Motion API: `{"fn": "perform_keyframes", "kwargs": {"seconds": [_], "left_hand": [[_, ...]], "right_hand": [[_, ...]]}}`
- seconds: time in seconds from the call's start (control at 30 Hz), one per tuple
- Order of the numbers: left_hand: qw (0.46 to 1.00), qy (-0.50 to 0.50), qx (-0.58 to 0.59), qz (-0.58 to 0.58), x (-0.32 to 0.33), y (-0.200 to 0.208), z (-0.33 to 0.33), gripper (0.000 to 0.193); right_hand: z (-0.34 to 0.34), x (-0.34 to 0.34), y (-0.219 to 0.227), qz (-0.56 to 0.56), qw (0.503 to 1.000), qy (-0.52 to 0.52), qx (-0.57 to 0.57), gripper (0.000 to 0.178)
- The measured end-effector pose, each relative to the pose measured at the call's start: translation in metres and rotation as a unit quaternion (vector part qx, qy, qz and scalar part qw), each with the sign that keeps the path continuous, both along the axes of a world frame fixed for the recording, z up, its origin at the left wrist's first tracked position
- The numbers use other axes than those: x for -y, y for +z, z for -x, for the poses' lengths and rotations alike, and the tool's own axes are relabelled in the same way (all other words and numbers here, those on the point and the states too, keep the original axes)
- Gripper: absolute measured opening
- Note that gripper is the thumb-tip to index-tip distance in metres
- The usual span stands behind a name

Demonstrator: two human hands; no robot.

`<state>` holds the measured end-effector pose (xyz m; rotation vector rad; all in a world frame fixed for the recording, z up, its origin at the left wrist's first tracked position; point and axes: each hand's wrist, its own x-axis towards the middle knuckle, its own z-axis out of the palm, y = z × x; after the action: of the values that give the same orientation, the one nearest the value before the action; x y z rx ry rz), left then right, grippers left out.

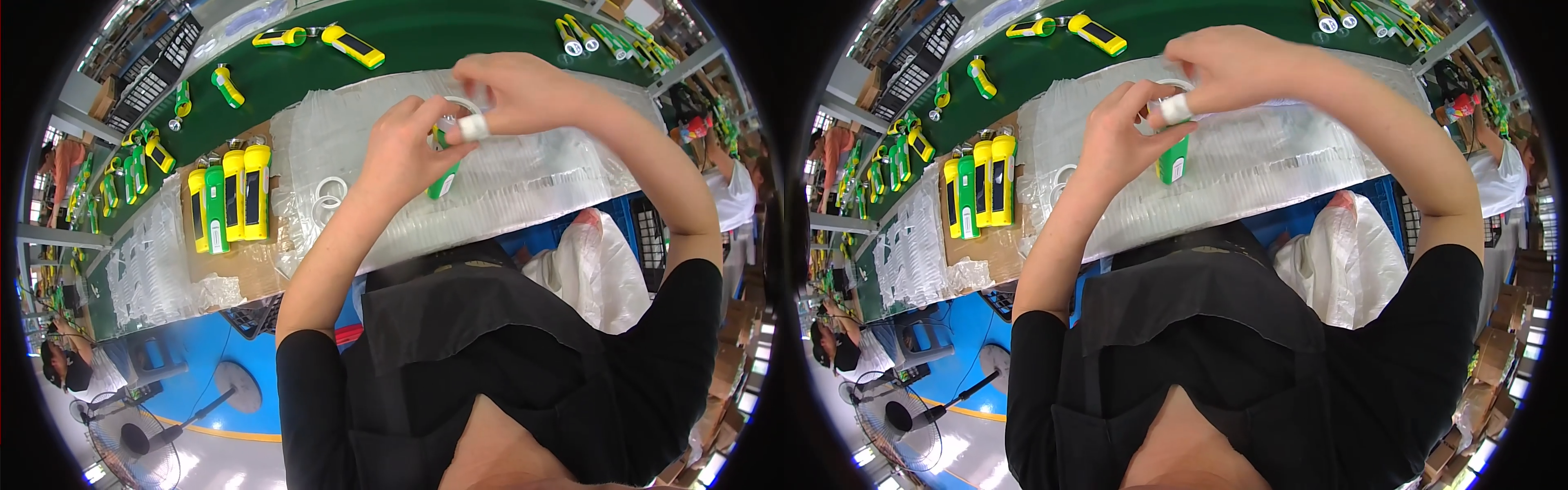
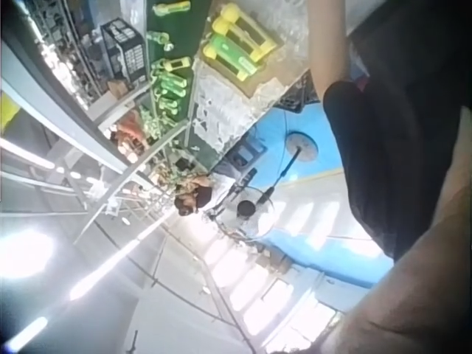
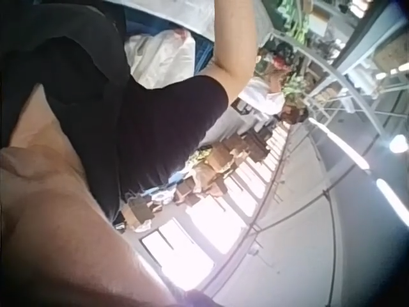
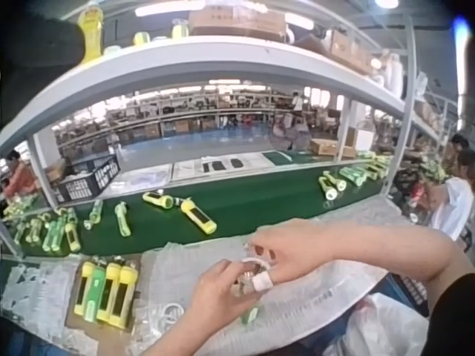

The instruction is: Assembling flashlights by fitting plastic rings onto the flashlight bodies at a factory workstation.

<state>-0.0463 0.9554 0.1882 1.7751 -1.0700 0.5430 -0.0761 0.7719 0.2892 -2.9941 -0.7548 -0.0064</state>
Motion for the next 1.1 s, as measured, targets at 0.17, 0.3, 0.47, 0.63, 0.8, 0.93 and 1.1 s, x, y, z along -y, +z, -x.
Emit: {"fn": "perform_keyframes", "kwargs": {"seconds": [0.17, 0.3, 0.47, 0.63, 0.8, 0.93, 1.1], "left_hand": [[1.000, -0.026, -0.002, 0.014, 0.004, -0.003, -0.002, 0.033], [0.999, -0.014, 0.033, -0.007, 0.003, 0.001, 0.005, 0.034], [0.999, 0.011, 0.041, 0.009, 0.010, -0.003, 0.002, 0.033], [1.000, -0.009, 0.014, 0.016, 0.006, -0.001, 0.000, 0.034], [1.000, -0.006, 0.005, -0.005, 0.004, -0.002, 0.002, 0.034], [1.000, -0.001, 0.019, 0.012, 0.007, 0.000, 0.000, 0.036], [1.000, 0.008, 0.012, -0.006, 0.002, 0.002, 0.002, 0.037]], "right_hand": [[0.004, -0.015, 0.006, -0.027, 0.998, 0.000, -0.048, 0.042], [0.002, -0.010, 0.002, -0.046, 0.998, -0.009, -0.032, 0.041], [0.006, -0.003, -0.010, -0.069, 0.997, 0.037, 0.019, 0.035], [-0.001, 0.015, -0.015, -0.156, 0.978, 0.102, 0.093, 0.045], [0.006, -0.018, 0.012, 0.040, 0.995, -0.087, -0.038, 0.050], [-0.009, 0.021, -0.018, -0.254, 0.957, 0.122, 0.073, 0.055], [0.006, -0.014, 0.003, 0.040, 0.989, -0.138, -0.029, 0.052]]}}
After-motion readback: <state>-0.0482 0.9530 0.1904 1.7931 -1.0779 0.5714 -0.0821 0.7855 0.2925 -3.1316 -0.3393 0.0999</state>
